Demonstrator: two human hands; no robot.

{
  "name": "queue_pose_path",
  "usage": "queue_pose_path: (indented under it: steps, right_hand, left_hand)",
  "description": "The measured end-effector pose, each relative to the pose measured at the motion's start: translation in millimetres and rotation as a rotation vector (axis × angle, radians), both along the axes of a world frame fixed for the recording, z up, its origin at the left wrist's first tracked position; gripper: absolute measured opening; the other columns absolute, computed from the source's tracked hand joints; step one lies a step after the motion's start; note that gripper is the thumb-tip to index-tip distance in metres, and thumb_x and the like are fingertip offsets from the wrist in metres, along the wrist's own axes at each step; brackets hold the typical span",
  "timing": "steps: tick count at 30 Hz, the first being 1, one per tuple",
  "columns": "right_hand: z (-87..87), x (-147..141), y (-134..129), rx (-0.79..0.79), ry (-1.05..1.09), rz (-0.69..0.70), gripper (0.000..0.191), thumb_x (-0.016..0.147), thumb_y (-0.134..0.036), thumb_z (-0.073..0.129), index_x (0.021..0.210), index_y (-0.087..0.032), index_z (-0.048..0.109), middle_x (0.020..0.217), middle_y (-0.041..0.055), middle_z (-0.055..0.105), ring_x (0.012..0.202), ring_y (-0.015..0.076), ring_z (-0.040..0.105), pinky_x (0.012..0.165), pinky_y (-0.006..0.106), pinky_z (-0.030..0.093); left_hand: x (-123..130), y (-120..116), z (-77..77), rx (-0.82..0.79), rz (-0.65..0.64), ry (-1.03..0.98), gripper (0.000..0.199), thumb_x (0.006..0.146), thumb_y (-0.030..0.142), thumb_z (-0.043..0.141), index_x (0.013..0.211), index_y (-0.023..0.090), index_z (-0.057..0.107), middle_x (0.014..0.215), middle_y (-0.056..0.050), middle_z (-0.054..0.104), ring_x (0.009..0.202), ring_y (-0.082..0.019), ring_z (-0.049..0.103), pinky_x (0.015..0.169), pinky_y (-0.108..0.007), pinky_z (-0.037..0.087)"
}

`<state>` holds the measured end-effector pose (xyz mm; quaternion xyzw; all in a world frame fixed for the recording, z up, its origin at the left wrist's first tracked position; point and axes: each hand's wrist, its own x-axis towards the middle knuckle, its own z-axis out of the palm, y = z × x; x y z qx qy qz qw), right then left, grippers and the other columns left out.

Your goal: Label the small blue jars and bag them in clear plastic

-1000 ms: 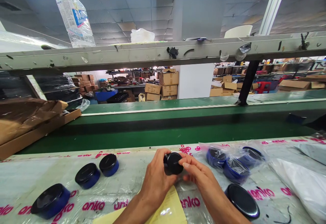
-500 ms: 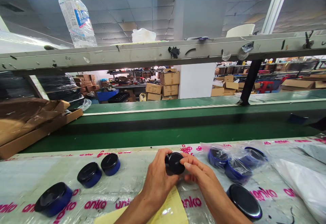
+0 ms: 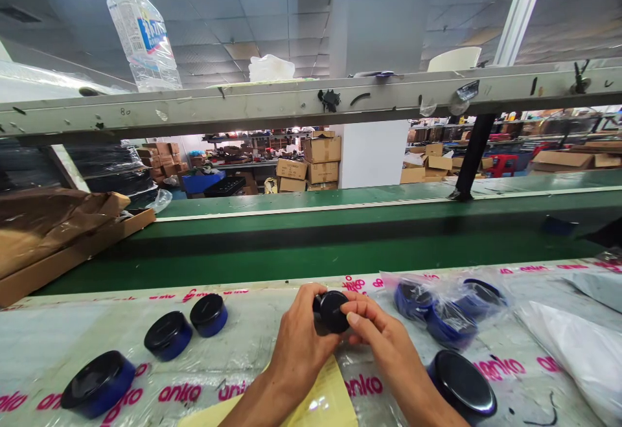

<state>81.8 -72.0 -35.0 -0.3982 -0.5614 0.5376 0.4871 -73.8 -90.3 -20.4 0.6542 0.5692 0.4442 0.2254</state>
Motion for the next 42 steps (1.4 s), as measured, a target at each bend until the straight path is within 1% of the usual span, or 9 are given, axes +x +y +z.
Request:
queue_pose_path:
  steps: [4, 7, 11, 15, 19, 23, 27, 36, 42]
  right_hand:
    - [0.3, 0.1, 0.6, 0.013, -0.011, -0.007, 0.029, 0.080, -0.046, 0.063, 0.089, -0.021, 0.075, 0.124, 0.0086, 0.064, 0.090, 0.0245, 0.062, 0.075, 0.034, 0.050]
    - [1.4, -0.1, 0.3, 0.028, -0.018, -0.019, 0.028, 0.079, -0.045, 0.063, 0.088, -0.021, 0.075, 0.123, 0.0092, 0.065, 0.093, 0.0266, 0.062, 0.074, 0.035, 0.050]
    - [3.2, -0.1, -2.4, 0.053, -0.038, -0.043, 0.027, 0.081, -0.044, 0.063, 0.091, -0.022, 0.076, 0.129, 0.0091, 0.063, 0.105, 0.0292, 0.061, 0.077, 0.036, 0.051]
    - [3.6, 0.0, -4.1, 0.079, -0.072, -0.059, 0.025, 0.083, -0.045, 0.062, 0.090, -0.024, 0.075, 0.130, 0.0078, 0.062, 0.114, 0.0296, 0.058, 0.083, 0.035, 0.049]
    - [1.6, -1.5, -1.1, 0.081, -0.087, -0.069, 0.026, 0.082, -0.047, 0.065, 0.083, -0.023, 0.073, 0.128, 0.0083, 0.062, 0.114, 0.0301, 0.058, 0.084, 0.035, 0.048]
    - [-0.5, -3.2, 2.5, 0.058, -0.070, -0.113, 0.027, 0.076, -0.048, 0.070, 0.074, -0.021, 0.070, 0.117, 0.0098, 0.066, 0.107, 0.0310, 0.059, 0.079, 0.034, 0.048]
    - [-1.1, -3.5, 2.4, 0.058, -0.092, -0.149, 0.027, 0.076, -0.046, 0.068, 0.068, -0.021, 0.067, 0.111, 0.0090, 0.068, 0.100, 0.0295, 0.060, 0.075, 0.033, 0.047]
    - [-1.0, -4.1, -2.1, 0.112, -0.134, -0.136, 0.024, 0.084, -0.043, 0.062, 0.072, -0.022, 0.063, 0.112, 0.0078, 0.067, 0.100, 0.0277, 0.060, 0.070, 0.032, 0.047]
    - [-1.1, -5.0, -7.2, 0.196, -0.148, -0.165, 0.024, 0.089, -0.042, 0.059, 0.075, -0.023, 0.063, 0.120, 0.0085, 0.062, 0.103, 0.0265, 0.059, 0.077, 0.032, 0.049]
  left_hand:
    - [-1.0, 0.6, -2.0, 0.000, 0.002, 0.005, 0.041, 0.075, 0.019, 0.072, 0.110, 0.024, 0.051, 0.103, -0.001, 0.065, 0.092, -0.021, 0.064, 0.081, -0.035, 0.049]
    - [-1.1, 0.9, -4.2, 0.004, 0.000, 0.007, 0.042, 0.074, 0.017, 0.072, 0.110, 0.024, 0.051, 0.103, 0.000, 0.065, 0.092, -0.020, 0.063, 0.081, -0.034, 0.049]
    - [-0.7, 1.7, -5.1, 0.009, -0.003, -0.001, 0.041, 0.074, 0.014, 0.071, 0.109, 0.024, 0.052, 0.104, -0.001, 0.065, 0.094, -0.021, 0.063, 0.082, -0.035, 0.049]
    - [-1.5, 1.7, -2.5, 0.002, -0.008, -0.003, 0.041, 0.074, 0.016, 0.071, 0.110, 0.024, 0.052, 0.104, -0.002, 0.065, 0.094, -0.021, 0.063, 0.083, -0.035, 0.049]
    - [-0.6, -0.2, 1.0, 0.011, -0.014, 0.021, 0.037, 0.077, 0.021, 0.070, 0.109, 0.024, 0.052, 0.104, -0.002, 0.065, 0.093, -0.022, 0.063, 0.082, -0.035, 0.048]
    - [3.0, -2.0, 0.1, 0.023, 0.004, 0.057, 0.032, 0.080, 0.027, 0.068, 0.108, 0.026, 0.053, 0.105, -0.001, 0.064, 0.092, -0.022, 0.064, 0.080, -0.035, 0.049]
    - [5.4, -2.9, -2.0, 0.040, 0.003, 0.061, 0.032, 0.081, 0.027, 0.068, 0.109, 0.026, 0.053, 0.107, -0.002, 0.064, 0.093, -0.022, 0.066, 0.081, -0.035, 0.050]
    - [7.4, -4.2, -1.9, 0.051, 0.017, 0.072, 0.030, 0.080, 0.026, 0.067, 0.107, 0.026, 0.053, 0.106, -0.001, 0.063, 0.094, -0.022, 0.065, 0.085, -0.036, 0.050]
    - [8.9, -4.3, -0.3, -0.013, 0.041, 0.079, 0.037, 0.077, 0.023, 0.069, 0.109, 0.027, 0.052, 0.106, -0.001, 0.063, 0.094, -0.024, 0.064, 0.083, -0.037, 0.048]
